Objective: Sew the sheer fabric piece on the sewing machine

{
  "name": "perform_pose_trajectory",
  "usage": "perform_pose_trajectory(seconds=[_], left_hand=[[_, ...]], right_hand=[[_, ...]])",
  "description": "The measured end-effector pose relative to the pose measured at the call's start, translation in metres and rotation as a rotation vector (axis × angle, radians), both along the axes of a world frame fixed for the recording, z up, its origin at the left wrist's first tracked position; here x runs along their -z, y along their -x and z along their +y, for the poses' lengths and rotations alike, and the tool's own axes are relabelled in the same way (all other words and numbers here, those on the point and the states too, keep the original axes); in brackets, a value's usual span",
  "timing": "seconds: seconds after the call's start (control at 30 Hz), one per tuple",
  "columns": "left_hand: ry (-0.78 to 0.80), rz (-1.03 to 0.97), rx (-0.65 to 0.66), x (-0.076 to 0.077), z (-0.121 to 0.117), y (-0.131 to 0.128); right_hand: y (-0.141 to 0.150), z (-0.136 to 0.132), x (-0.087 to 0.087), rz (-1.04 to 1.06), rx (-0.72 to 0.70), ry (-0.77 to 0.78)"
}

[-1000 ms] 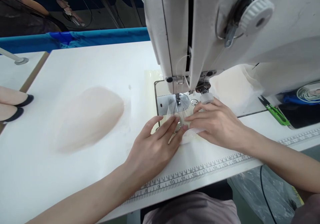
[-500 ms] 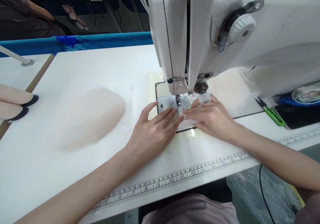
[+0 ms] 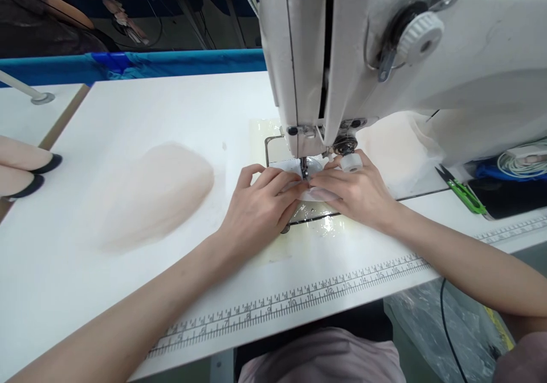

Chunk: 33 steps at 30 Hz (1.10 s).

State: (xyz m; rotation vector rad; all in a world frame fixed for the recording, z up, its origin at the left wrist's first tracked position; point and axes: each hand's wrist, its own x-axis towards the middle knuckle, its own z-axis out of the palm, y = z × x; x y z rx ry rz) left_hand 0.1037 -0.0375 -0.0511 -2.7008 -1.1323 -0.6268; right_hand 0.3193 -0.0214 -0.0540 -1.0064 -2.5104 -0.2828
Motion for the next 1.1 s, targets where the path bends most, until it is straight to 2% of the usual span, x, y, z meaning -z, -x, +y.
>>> perform_pose_trajectory(seconds=[0.13, 0.23, 0.3, 0.37, 0.43, 0.5, 0.63, 0.7, 0.83, 1.1], left_hand=[[0.236, -0.143, -0.040, 0.003, 0.005, 0.000], [0.392, -0.253, -0.061, 0.001, 0.012, 0.001], [0.466, -0.300, -0.073, -0.001, 0.016, 0.002], [0.483, -0.307, -0.064, -0.001, 0.017, 0.002], [0.424, -0.279, -0.036, 0.000, 0.017, 0.003], [0.276, -0.198, -0.001, 0.001, 0.012, 0.004], [-0.119, 0.039, 0.075, 0.000, -0.004, 0.003], [-0.198, 0.122, 0.091, -0.002, -0.012, 0.002], [-0.170, 0.174, 0.073, -0.006, -0.021, 0.001], [-0.062, 0.141, 0.052, -0.007, -0.020, 0.003]], right_hand=[[0.001, -0.002, 0.000, 0.099, -0.007, 0.010], [0.002, 0.000, -0.001, 0.196, 0.087, 0.112], [0.003, 0.002, -0.002, 0.218, 0.137, 0.170], [0.003, 0.002, -0.003, 0.222, 0.127, 0.199], [0.002, 0.000, -0.004, 0.222, 0.082, 0.205], [0.000, -0.003, -0.004, 0.206, 0.035, 0.179], [-0.003, -0.009, -0.003, 0.126, -0.070, -0.009], [-0.003, -0.011, -0.003, 0.098, -0.103, -0.075], [-0.002, -0.012, -0.003, 0.101, -0.128, -0.095], [-0.001, -0.010, -0.001, 0.095, -0.113, -0.101]])
